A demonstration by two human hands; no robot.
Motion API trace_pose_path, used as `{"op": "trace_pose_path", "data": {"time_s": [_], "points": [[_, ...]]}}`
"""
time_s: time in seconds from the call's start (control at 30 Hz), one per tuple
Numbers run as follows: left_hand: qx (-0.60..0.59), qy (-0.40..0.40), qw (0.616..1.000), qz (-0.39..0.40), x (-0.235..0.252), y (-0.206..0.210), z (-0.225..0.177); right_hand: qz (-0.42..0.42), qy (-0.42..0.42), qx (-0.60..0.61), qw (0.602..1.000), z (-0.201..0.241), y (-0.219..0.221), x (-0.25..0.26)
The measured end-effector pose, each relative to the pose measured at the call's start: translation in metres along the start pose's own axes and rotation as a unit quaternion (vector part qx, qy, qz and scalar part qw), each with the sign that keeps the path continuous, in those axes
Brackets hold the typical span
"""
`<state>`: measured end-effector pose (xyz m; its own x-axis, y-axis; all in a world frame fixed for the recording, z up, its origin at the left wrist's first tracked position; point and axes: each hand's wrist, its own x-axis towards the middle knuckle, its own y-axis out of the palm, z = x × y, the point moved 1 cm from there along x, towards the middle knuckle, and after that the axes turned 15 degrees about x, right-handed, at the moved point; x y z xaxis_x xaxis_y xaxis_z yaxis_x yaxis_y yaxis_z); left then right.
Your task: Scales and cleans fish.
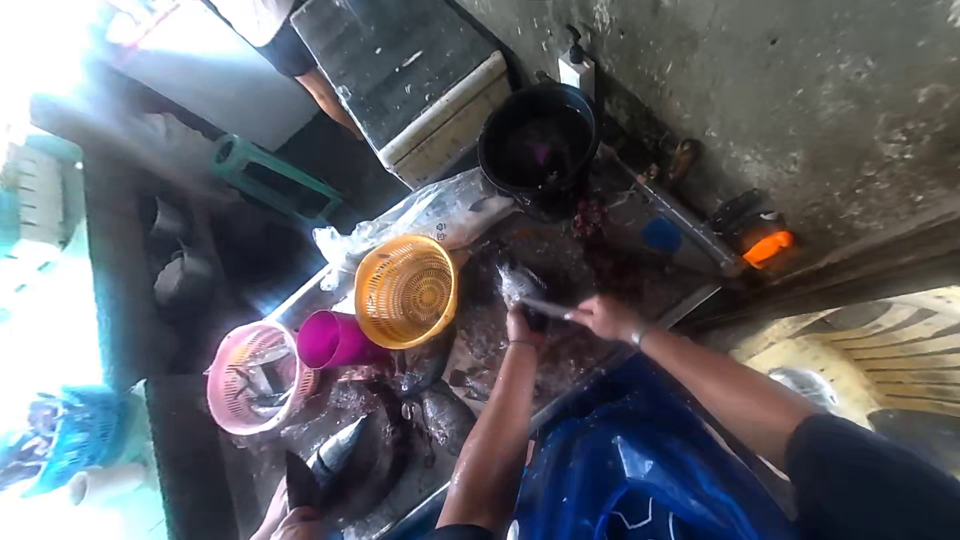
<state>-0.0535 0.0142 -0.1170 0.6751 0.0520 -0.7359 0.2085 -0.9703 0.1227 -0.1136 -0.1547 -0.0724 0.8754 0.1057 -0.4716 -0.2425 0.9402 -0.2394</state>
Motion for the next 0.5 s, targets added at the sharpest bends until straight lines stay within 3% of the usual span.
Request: {"op": "trace_pose_path", "data": {"time_s": [0.1, 0.23, 0.27, 0.4, 0.5], "points": [[-0.021, 0.013, 1.000, -0.005, -0.006, 0.016, 0.002, -0.111, -0.026, 0.020, 0.993, -0.007, 0.018, 0.027], [-0.015, 0.020, 1.000, 0.003, 0.006, 0.002, -0.010, 0.008, 0.006, -0.020, 1.000, 0.002, 0.013, -0.012], [-0.026, 0.015, 0.999, 0.023, 0.004, -0.001, -0.010, 0.011, 0.012, -0.019, 1.000, 0.008, 0.009, -0.010], [-0.064, 0.002, 0.996, 0.057, -0.010, 0.015, -0.014, -0.125, -0.030, 0.082, 0.988, -0.003, 0.026, 0.018], [-0.062, 0.008, 0.996, 0.061, -0.008, 0.011, -0.023, -0.033, -0.033, 0.060, 0.997, 0.001, 0.021, -0.013]]}}
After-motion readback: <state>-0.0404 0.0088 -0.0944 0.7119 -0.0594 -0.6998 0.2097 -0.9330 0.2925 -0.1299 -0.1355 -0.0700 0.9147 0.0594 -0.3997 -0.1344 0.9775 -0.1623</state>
